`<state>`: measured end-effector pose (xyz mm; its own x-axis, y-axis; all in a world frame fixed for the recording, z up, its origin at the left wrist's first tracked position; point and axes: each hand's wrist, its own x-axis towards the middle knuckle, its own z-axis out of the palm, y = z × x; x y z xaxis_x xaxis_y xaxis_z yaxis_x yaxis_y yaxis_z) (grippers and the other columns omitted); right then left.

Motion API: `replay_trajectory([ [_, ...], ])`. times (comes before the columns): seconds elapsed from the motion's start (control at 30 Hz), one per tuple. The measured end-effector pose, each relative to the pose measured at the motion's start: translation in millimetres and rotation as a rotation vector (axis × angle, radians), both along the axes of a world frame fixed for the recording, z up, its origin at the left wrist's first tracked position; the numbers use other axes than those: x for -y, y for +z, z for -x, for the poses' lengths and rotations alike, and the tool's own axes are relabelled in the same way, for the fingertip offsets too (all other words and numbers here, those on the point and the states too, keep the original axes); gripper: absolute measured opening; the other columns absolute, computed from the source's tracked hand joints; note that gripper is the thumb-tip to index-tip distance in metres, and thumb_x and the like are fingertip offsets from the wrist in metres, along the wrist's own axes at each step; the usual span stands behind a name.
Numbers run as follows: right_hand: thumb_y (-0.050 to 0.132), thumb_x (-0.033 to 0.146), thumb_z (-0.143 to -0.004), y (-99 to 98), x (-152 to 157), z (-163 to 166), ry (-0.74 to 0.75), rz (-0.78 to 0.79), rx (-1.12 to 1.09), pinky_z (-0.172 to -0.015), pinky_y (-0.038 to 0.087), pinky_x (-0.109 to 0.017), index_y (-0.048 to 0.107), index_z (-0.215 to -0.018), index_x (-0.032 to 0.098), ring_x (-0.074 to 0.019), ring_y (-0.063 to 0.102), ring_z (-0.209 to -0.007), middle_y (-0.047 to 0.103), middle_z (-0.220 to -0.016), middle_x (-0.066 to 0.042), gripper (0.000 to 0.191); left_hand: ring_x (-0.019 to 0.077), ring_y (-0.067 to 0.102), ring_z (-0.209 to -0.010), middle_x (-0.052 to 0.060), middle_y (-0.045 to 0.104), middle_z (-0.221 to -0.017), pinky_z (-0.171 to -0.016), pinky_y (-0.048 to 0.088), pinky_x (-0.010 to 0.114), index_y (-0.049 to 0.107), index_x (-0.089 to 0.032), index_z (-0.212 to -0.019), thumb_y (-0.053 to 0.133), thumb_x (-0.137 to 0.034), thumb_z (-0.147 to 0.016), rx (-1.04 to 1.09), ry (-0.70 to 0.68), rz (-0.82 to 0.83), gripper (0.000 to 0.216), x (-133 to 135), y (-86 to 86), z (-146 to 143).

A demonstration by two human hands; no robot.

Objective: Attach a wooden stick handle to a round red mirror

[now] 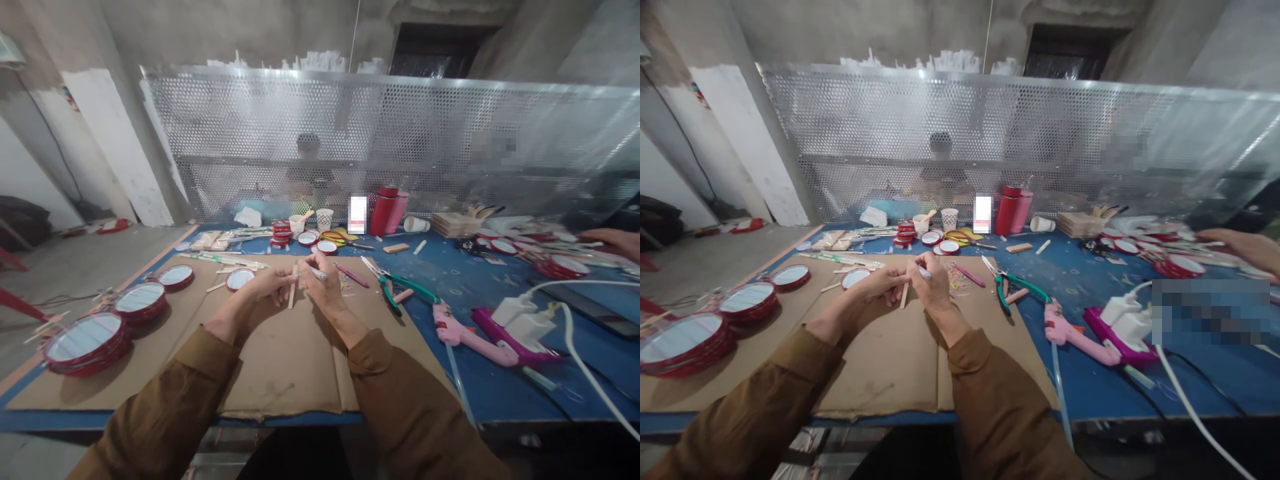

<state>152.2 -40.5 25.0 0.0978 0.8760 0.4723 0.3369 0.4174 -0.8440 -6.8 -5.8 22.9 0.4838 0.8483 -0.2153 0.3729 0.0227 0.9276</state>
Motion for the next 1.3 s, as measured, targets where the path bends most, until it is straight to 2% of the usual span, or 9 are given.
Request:
replay_trajectory([
  [0.17, 0.052, 0.049, -0.083, -3.6, -4, 0, -0.012, -0.014, -0.006, -0.056, 0.043, -0.025, 0.051, -0.075, 0.024, -0.0151, 0.057, -0.063, 0.059, -0.067, 0.002, 0.026, 0.0097, 0.052, -0.035, -0.001, 0.06, -0.048, -0.037, 0.037, 0.018, 0.051, -0.017, -0.073, 0.068, -0.062, -0.081, -0.033, -0.02, 0.015, 0.048, -2, -1.1, 1],
  [0.43, 0.052, 0.047, -0.083, 2.9, 2, -1, -0.009, 0.009, -0.003, -0.057, 0.041, -0.026, 0.051, -0.078, 0.024, -0.0135, 0.052, -0.055, 0.055, -0.062, 0.005, 0.023, 0.0109, 0.054, -0.04, 0.0, 0.059, -0.05, -0.043, 0.045, 0.021, 0.052, -0.017, -0.076, 0.065, -0.049, -0.088, -0.042, -0.042, 0.01, 0.037, 0, 3.1, -1],
  [0.77, 0.053, 0.048, -0.083, 1.5, 0, -4, -0.017, 0.024, -0.019, -0.054, 0.04, -0.025, 0.052, -0.08, 0.024, -0.0136, 0.052, -0.058, 0.058, -0.07, 0.003, 0.024, 0.0093, 0.054, -0.04, -0.003, 0.058, -0.05, -0.041, 0.044, 0.018, 0.051, -0.017, -0.076, 0.067, -0.058, -0.083, -0.035, -0.115, -0.037, 0.045, -4, -3.1, 2],
  [1.1, 0.052, 0.049, -0.084, -1.2, -2, -3, -0.011, 0.01, -0.002, -0.054, 0.041, -0.025, 0.05, -0.076, 0.025, -0.0142, 0.052, -0.053, 0.054, -0.057, 0.005, 0.025, 0.0107, 0.055, -0.039, 0.0, 0.059, -0.051, -0.041, 0.045, 0.02, 0.05, -0.018, -0.075, 0.058, -0.049, -0.093, -0.05, -0.065, -0.043, 0.037, -5, -7.3, 0],
  [1.3, 0.052, 0.05, -0.084, -2.3, -2, -3, -0.006, 0.024, -0.003, -0.053, 0.041, -0.025, 0.05, -0.076, 0.025, -0.0143, 0.052, -0.053, 0.053, -0.057, 0.005, 0.026, 0.0104, 0.054, -0.04, 0.0, 0.058, -0.05, -0.04, 0.043, 0.019, 0.051, -0.018, -0.076, 0.056, -0.047, -0.094, -0.039, -0.093, -0.052, 0.034, -4, -6.0, -1],
])
